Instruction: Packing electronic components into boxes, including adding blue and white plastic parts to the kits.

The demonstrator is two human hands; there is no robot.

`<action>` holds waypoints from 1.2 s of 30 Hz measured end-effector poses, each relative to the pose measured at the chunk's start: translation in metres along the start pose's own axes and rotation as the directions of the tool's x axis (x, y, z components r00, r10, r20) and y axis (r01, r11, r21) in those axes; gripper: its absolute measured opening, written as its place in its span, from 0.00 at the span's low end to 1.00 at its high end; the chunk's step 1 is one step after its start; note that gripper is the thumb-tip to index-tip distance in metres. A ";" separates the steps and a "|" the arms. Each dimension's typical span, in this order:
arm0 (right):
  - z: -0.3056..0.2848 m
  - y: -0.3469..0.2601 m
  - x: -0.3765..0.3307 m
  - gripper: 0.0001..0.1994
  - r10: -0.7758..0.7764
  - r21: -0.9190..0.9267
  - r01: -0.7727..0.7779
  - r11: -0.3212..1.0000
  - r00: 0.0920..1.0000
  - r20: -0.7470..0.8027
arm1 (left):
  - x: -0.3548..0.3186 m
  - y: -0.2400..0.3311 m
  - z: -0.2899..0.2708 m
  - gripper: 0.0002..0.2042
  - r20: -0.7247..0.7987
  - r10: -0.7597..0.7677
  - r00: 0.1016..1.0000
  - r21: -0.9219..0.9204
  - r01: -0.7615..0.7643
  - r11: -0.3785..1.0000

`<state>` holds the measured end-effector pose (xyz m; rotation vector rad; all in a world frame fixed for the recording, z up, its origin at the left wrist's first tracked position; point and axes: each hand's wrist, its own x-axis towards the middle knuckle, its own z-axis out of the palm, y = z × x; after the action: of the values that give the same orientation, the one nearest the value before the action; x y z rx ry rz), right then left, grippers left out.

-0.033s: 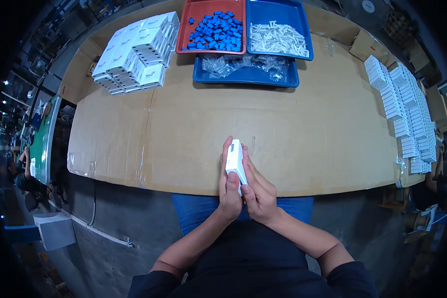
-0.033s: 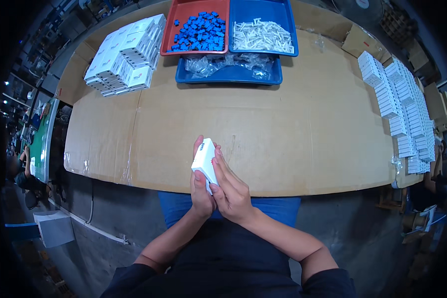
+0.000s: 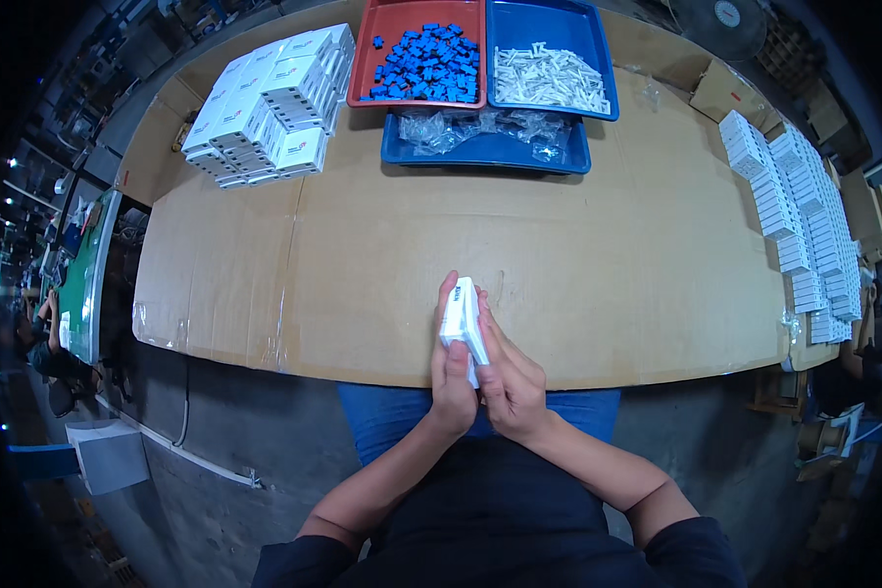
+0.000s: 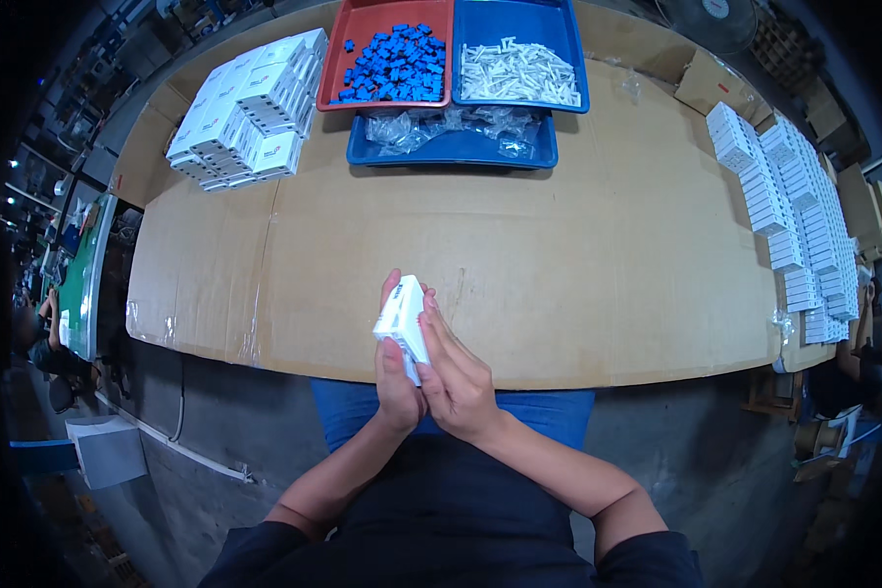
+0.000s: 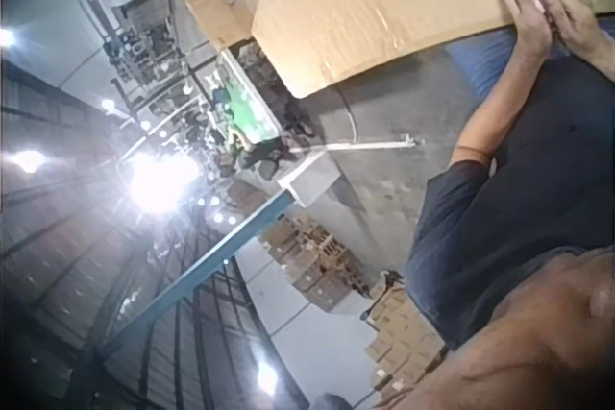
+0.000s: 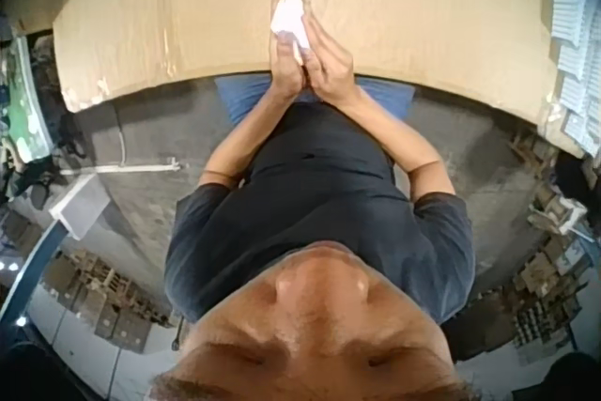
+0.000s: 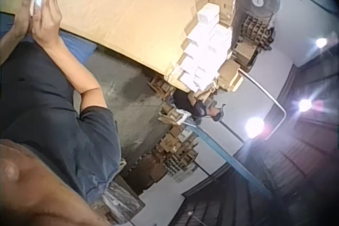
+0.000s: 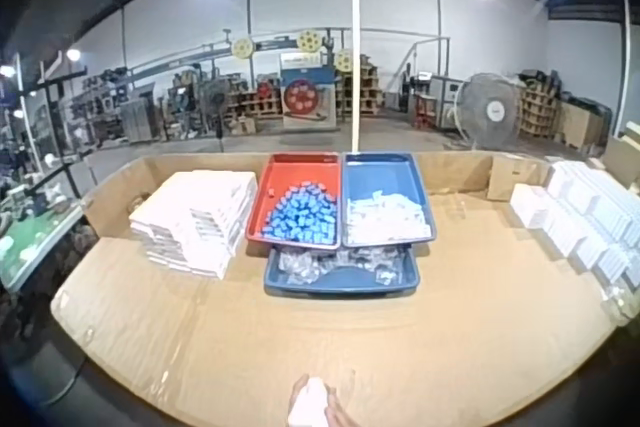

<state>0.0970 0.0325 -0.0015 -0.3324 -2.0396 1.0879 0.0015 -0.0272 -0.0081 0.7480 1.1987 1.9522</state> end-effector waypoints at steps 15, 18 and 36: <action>-0.015 -0.001 0.016 0.25 0.623 0.621 -0.621 0.478 0.738 0.258 | -0.001 0.003 -0.011 0.51 0.045 0.164 0.985 0.197 -0.170 0.966; -0.020 -0.020 0.027 0.27 0.662 0.643 -0.666 0.377 0.680 0.315 | 0.006 -0.002 -0.016 0.53 0.138 0.216 0.967 0.322 -0.250 0.913; 0.011 -0.034 0.007 0.27 0.490 0.431 -0.477 0.766 0.867 0.090 | 0.000 -0.025 -0.015 0.48 -0.078 0.439 0.895 0.391 -0.377 0.840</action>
<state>0.0887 0.0099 0.0255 -0.6564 -1.6445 1.8131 -0.0037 -0.0267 -0.0366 1.1318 1.6439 2.1932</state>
